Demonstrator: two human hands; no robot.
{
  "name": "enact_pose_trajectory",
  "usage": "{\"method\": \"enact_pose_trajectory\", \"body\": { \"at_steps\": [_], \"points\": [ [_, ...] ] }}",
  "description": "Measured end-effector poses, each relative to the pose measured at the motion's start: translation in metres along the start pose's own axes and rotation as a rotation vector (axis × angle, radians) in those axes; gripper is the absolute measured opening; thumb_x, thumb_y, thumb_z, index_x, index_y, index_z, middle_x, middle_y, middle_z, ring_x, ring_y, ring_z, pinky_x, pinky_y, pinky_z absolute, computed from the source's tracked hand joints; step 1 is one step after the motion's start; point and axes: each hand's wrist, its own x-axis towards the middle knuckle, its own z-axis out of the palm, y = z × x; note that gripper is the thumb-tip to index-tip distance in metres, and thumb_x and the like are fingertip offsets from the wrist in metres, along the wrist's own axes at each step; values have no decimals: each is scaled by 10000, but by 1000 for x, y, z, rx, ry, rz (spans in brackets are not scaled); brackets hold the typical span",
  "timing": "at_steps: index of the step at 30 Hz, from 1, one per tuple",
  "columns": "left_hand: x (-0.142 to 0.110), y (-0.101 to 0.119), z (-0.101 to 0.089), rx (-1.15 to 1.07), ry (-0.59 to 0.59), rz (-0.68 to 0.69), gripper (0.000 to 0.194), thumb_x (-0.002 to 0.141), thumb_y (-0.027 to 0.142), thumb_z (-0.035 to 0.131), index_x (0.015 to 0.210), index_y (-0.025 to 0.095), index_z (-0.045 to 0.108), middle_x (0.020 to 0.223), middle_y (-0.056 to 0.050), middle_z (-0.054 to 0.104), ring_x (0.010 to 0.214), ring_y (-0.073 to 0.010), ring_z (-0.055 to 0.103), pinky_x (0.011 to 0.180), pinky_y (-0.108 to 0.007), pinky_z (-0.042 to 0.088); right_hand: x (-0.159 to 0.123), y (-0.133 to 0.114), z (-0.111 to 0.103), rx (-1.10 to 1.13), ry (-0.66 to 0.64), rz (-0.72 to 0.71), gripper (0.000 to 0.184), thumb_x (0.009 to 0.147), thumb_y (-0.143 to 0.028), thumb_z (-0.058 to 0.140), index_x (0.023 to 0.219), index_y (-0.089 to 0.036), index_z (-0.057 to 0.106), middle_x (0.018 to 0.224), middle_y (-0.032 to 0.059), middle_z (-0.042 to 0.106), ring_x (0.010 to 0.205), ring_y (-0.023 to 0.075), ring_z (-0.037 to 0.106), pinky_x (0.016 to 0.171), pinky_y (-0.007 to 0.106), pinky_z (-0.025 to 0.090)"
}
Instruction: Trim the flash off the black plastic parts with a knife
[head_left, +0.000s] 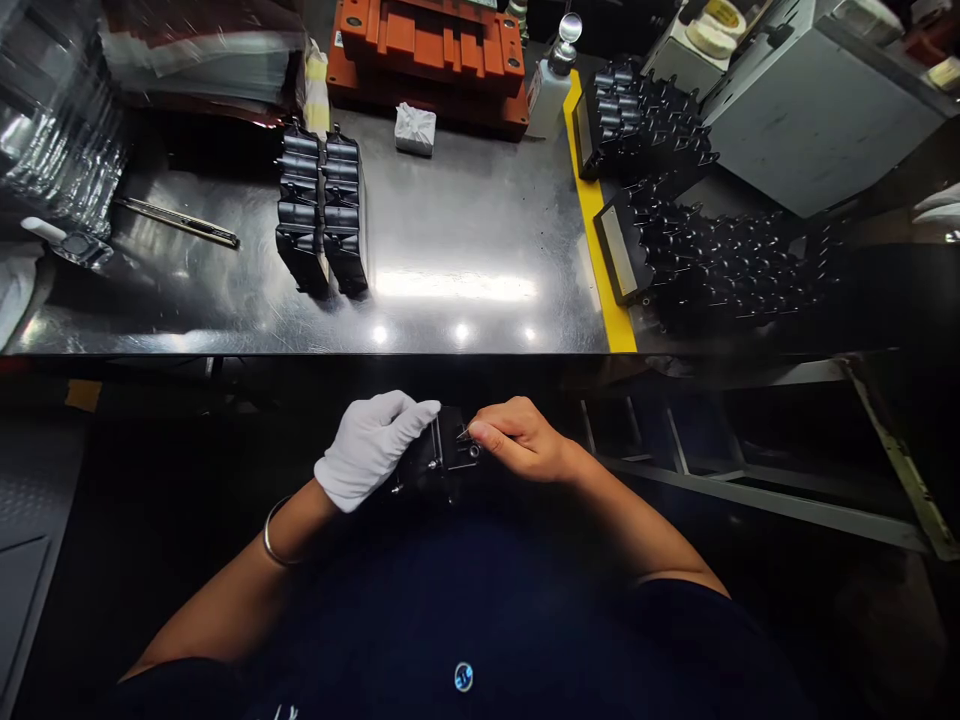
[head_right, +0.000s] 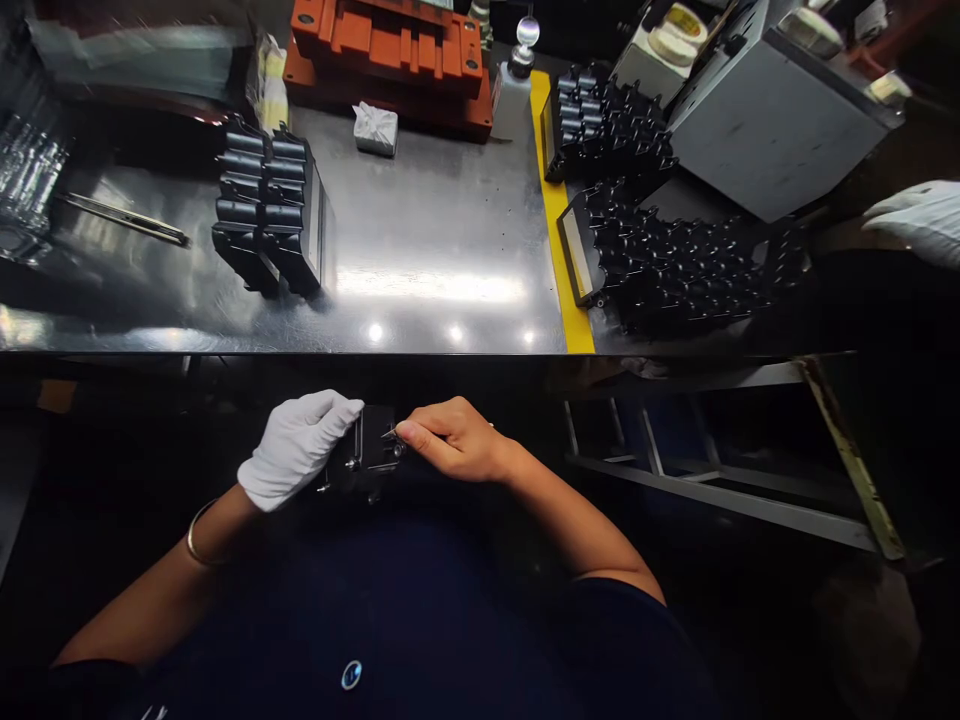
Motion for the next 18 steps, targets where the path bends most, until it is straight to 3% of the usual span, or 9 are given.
{"method": "enact_pose_trajectory", "body": {
  "at_steps": [3,6,8,11,18],
  "points": [
    [-1,0,0,-12,-25,13,422,757,524,620,499,196,556,472,13,492,461,-106,429,445,-226,362,-1,2,-2,104,-92,41,494,992,-443,386,559,-205,394,528,-37,391,474,67,357,481,229,325],
    [-1,1,0,-41,-63,33,401,751,513,622,513,195,571,477,7,502,458,-110,435,429,-227,353,-2,3,-6,284,-187,51,536,988,-522,373,579,-195,491,486,-38,413,436,67,381,450,228,340],
    [0,1,0,-38,-26,52,400,757,502,620,506,198,554,474,9,489,459,-109,429,435,-227,359,-3,1,-9,224,-65,22,505,999,-489,368,663,-182,586,536,-7,526,478,83,484,487,231,402],
    [2,0,0,-28,47,72,408,776,488,609,495,202,530,473,16,459,465,-105,418,454,-225,374,-2,-5,-9,-39,115,-71,386,1007,-325,385,748,-170,626,668,33,635,589,100,582,561,228,451],
    [1,-1,1,-45,62,28,373,776,457,594,511,197,558,489,13,473,480,-102,427,452,-215,374,2,-8,-3,-151,132,-218,297,971,-177,447,694,-160,552,581,-20,535,511,58,475,496,184,368]
  ]
}}
